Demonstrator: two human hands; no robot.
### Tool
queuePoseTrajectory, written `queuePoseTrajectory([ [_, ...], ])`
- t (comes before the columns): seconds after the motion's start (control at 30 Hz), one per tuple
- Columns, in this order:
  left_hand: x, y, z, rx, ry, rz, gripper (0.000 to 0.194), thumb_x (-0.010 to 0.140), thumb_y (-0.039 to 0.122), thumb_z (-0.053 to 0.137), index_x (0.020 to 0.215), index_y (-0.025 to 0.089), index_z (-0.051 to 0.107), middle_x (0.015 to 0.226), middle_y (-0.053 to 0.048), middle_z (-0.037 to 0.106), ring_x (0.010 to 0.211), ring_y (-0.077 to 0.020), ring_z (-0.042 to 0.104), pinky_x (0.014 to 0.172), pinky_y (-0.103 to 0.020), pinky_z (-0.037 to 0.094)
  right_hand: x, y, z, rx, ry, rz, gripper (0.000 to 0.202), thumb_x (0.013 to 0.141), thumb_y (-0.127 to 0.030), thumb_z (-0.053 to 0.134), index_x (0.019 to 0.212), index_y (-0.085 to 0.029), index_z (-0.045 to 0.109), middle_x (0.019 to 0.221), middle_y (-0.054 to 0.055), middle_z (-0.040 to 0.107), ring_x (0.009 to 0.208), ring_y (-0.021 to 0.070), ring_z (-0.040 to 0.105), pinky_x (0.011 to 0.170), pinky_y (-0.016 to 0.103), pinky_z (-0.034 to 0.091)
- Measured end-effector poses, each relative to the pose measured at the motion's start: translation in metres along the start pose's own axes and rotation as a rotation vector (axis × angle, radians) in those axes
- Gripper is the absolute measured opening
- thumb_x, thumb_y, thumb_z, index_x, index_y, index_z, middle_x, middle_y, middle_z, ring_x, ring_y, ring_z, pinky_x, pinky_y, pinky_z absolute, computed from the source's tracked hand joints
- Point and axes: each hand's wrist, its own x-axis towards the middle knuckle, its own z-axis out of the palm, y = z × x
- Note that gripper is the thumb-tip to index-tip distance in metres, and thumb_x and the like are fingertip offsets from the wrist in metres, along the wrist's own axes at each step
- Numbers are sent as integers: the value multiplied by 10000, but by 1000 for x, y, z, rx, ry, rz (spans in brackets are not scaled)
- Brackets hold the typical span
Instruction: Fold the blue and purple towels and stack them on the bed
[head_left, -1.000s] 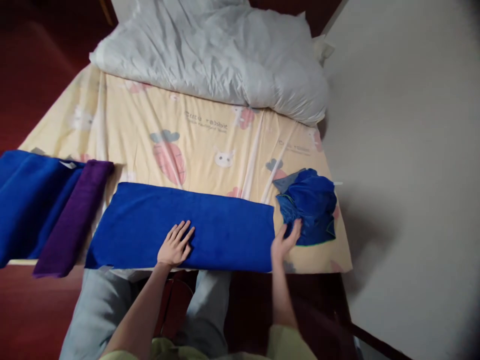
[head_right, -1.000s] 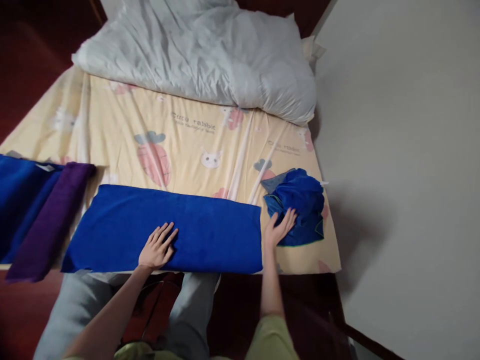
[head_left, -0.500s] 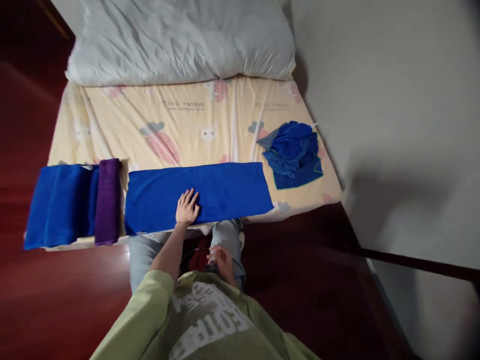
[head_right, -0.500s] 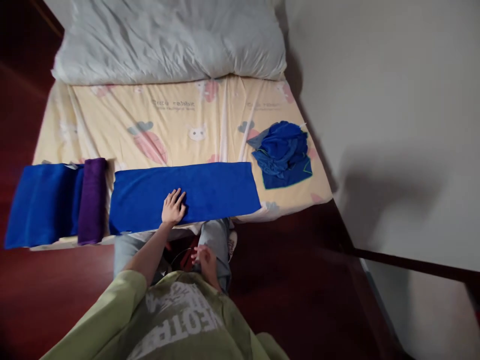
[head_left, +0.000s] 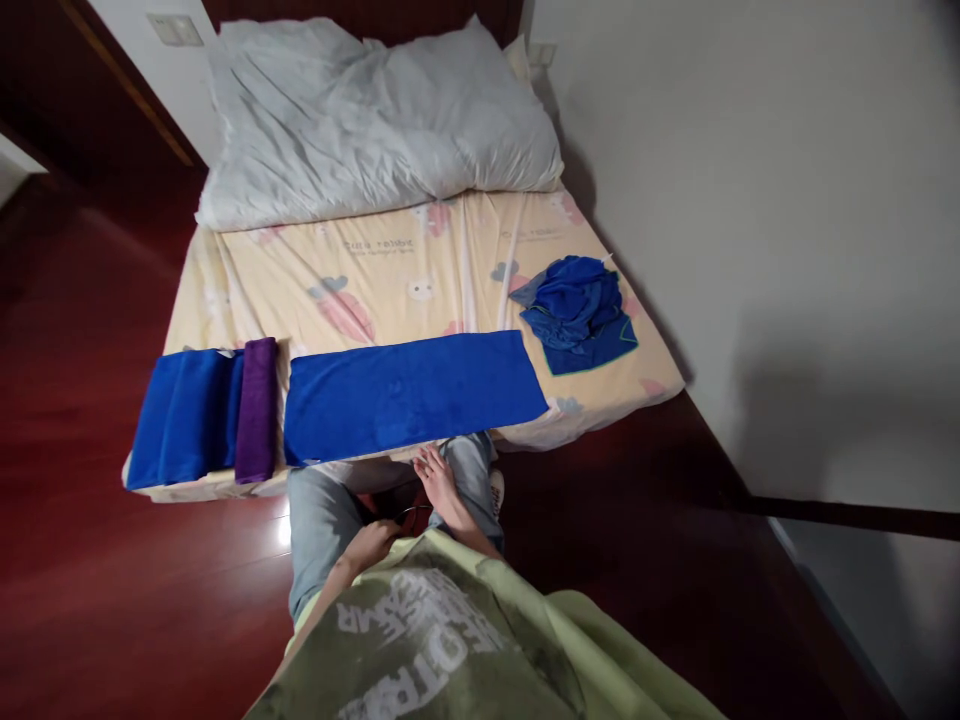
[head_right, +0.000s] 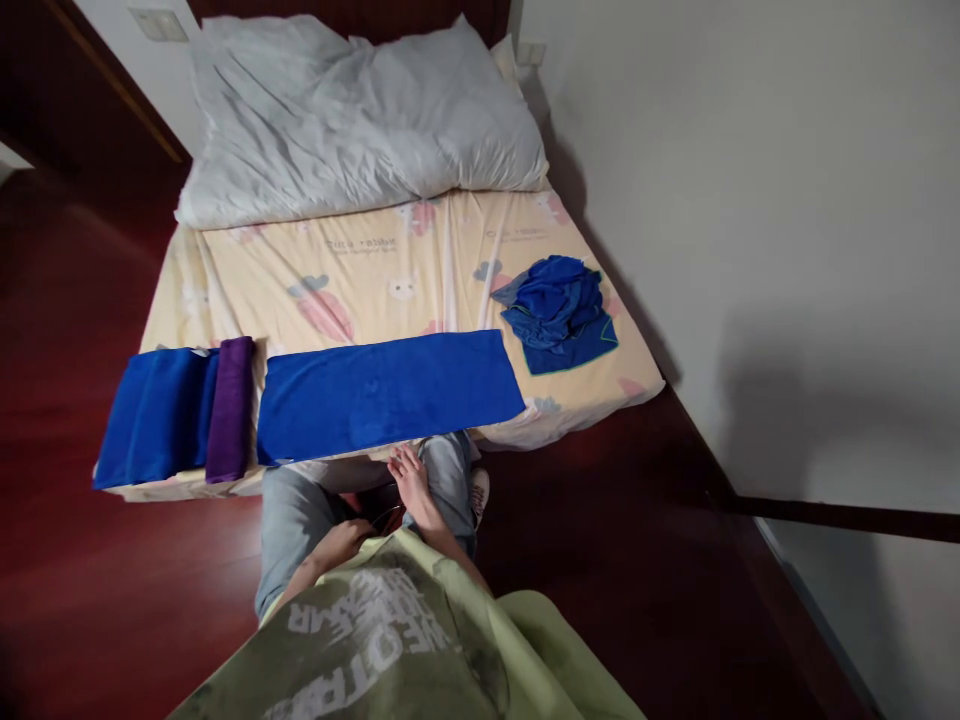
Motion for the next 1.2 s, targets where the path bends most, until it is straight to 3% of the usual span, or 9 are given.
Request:
queuePoseTrajectory([
  [0.13,28,14,-31,-139,10,-84,447,888,348,377,1147,420,733,1124,-17,764,1050,-228,723,919,-370,563,8,1,7,24,15,-14,152,836,-222,642,987,-225,643,1011,6,747,895,154,693,854,298,547],
  [0.3,91,23,-87,-186,79,-47,392,919,349,408,1135,347,736,1081,-35,768,985,-239,724,893,-360,543,11,-1,10,-2,10,-13,182,785,-295,742,934,-231,658,979,-8,736,829,132,680,761,238,541],
  [0.5,199,2,-172,-151,265,-149,412,944,322,387,1146,191,722,865,-74,762,808,-218,718,837,-322,545,23,-2,10,-2,111,5,255,736,-326,818,874,-228,626,908,-15,744,754,123,672,756,247,547],
  [0.6,259,-9,-216,-32,353,-215,366,923,246,432,1137,202,725,1072,-86,762,985,-217,707,950,-309,517,27,-3,9,-13,109,20,217,783,-323,780,868,-241,597,909,-27,743,775,120,669,789,261,541],
  [0.67,293,-14,-236,60,330,-268,380,902,200,462,1195,202,704,1215,-99,722,1123,-226,666,1008,-314,492,29,-4,10,-45,85,27,178,836,-332,735,879,-248,585,940,-27,747,789,120,664,808,272,534],
  [0.77,333,-21,-250,92,276,-315,396,875,183,513,1229,207,688,1274,-107,690,1184,-238,631,1018,-323,488,31,-3,12,-95,101,48,164,879,-346,695,871,-246,566,997,-7,750,774,126,657,793,284,536],
  [0.9,364,-28,-252,84,223,-359,328,881,228,547,1161,209,717,1222,-119,699,1135,-251,644,960,-323,508,33,-3,15,-96,142,65,135,902,-338,660,905,-245,563,1042,5,753,775,123,655,802,288,535],
  [1.07,382,-34,-255,70,133,-384,205,817,270,662,976,182,757,953,-108,732,985,-254,670,903,-324,519,36,-4,16,-153,145,76,102,922,-321,625,979,-246,583,1090,-1,754,789,120,660,814,292,537],
  [1.2,387,-36,-260,55,121,-400,197,848,272,640,982,170,744,812,-90,704,891,-229,664,873,-316,521,33,-5,16,-89,177,96,105,900,-294,647,972,-228,608,1105,26,756,814,123,672,838,295,539],
])
